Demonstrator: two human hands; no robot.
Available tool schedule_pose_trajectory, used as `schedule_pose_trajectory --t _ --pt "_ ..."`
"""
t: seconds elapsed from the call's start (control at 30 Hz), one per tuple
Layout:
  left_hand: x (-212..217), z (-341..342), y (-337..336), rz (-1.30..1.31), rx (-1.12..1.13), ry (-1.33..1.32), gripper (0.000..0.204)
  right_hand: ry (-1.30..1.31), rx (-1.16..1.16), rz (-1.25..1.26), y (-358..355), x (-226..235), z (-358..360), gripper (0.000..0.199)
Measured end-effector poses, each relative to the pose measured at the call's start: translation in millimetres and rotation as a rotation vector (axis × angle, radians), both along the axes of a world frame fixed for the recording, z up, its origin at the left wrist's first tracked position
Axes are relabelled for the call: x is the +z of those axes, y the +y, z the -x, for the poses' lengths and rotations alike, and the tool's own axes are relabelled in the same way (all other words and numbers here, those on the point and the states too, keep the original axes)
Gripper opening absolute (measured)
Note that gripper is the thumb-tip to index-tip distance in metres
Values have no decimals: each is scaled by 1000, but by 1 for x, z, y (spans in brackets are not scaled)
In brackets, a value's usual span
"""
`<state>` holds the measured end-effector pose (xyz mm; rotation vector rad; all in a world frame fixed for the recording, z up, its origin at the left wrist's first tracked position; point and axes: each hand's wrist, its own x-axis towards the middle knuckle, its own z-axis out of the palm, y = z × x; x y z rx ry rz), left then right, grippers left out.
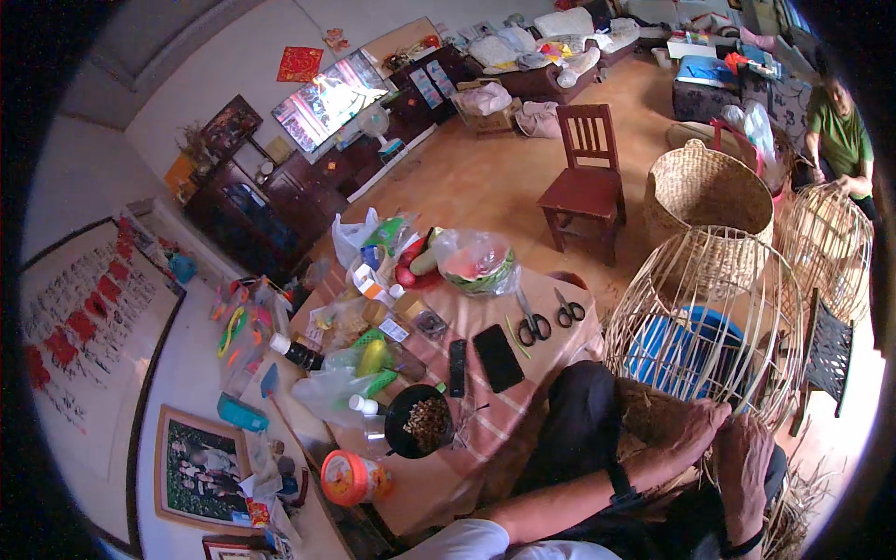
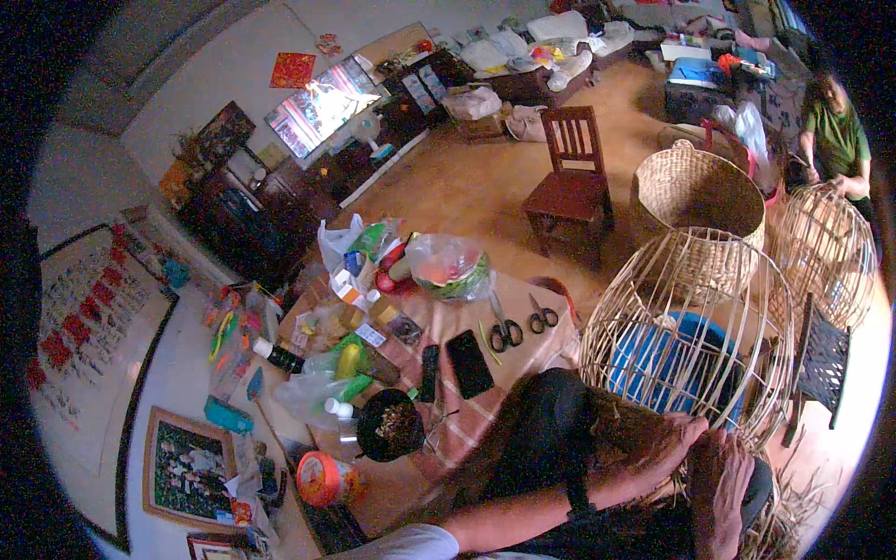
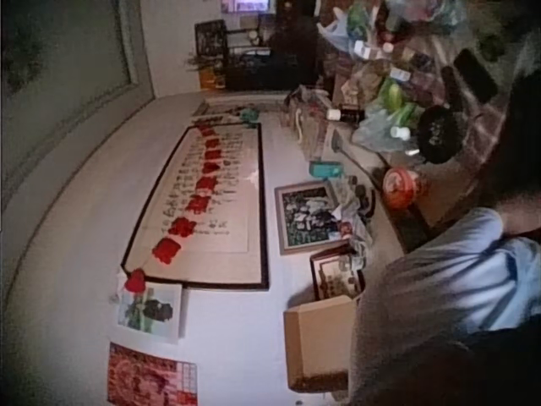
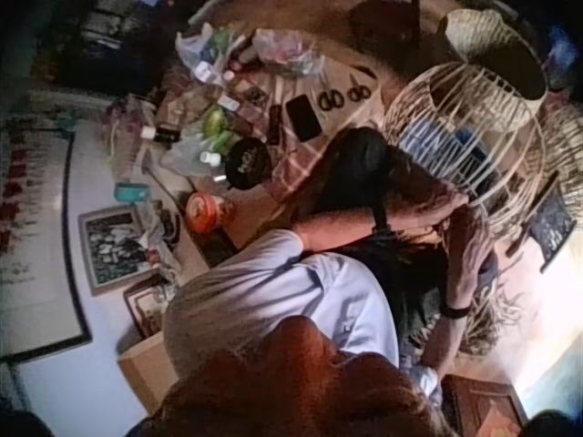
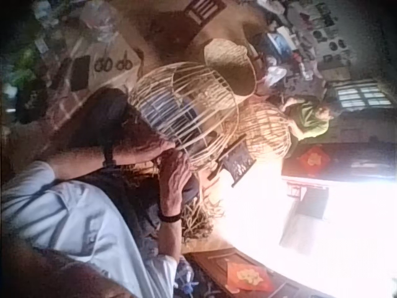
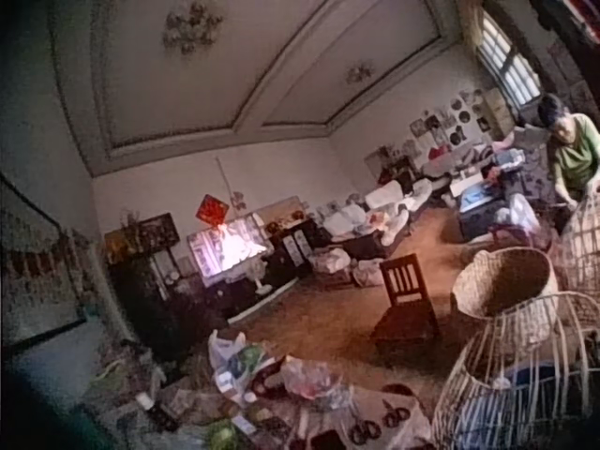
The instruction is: Weaving a large bamboo or wood basket frame by hand.
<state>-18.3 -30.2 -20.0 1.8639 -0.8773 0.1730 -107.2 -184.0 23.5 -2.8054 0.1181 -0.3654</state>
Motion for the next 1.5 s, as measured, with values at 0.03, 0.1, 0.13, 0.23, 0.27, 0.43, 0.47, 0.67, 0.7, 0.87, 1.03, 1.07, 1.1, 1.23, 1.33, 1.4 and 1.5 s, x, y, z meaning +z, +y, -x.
schedule_pose_trajectory --t 0.03,0.1,0.13,0.23,0.27,0.43,0.47,0.67,0.7,0.87,1.03,1.07,1.1,1.23,1.33,1.4,1.5 --pt "4 -3 -1 -129 -31 115 24 86 -19 -111 1 7 -1 15" --pt "17 -5 -5 -254 -79 235 21 132 -21 -135 8 36 2 14" --pt "19 -4 -7 -288 -86 181 22 93 23 -60 12 46 1 14" --pt "13 -5 -9 -251 -90 84 22 -58 -46 -32 3 4 10 12" --pt "7 -6 -6 -219 -82 62 22 -94 -61 -60 3 -10 14 13" --pt "-6 -4 -11 -229 -123 -51 20 101 -182 -253 16 -4 25 21" --pt "-7 -3 -13 -256 -90 -96 20 98 -185 -258 14 -16 24 21" --pt "-5 -3 -24 -420 -68 -54 24 -81 -183 -152 2 -49 23 11" --pt "1 -4 -24 -443 -61 -28 24 -66 -139 -196 6 -37 21 12" --pt "7 -7 -7 -241 28 -41 31 -58 -37 -179 11 -20 16 16" --pt "57 -17 21 -32 24 -91 29 -95 -85 -239 32 39 5 34" --pt "64 -18 25 -32 21 -94 29 -86 -68 -261 33 44 3 36" --pt "68 -16 30 -48 45 -103 30 -74 -48 -283 35 49 2 39" --pt "51 -20 32 -27 168 -101 33 -51 -3 -189 40 51 -9 33" --pt "43 -20 36 -108 226 -73 34 -48 7 -86 42 36 -19 28" --pt "33 -22 40 -159 199 -24 32 -42 108 -96 44 25 -25 28" --pt "4 -30 39 -87 329 -96 29 -119 93 -110 55 27 -34 31"
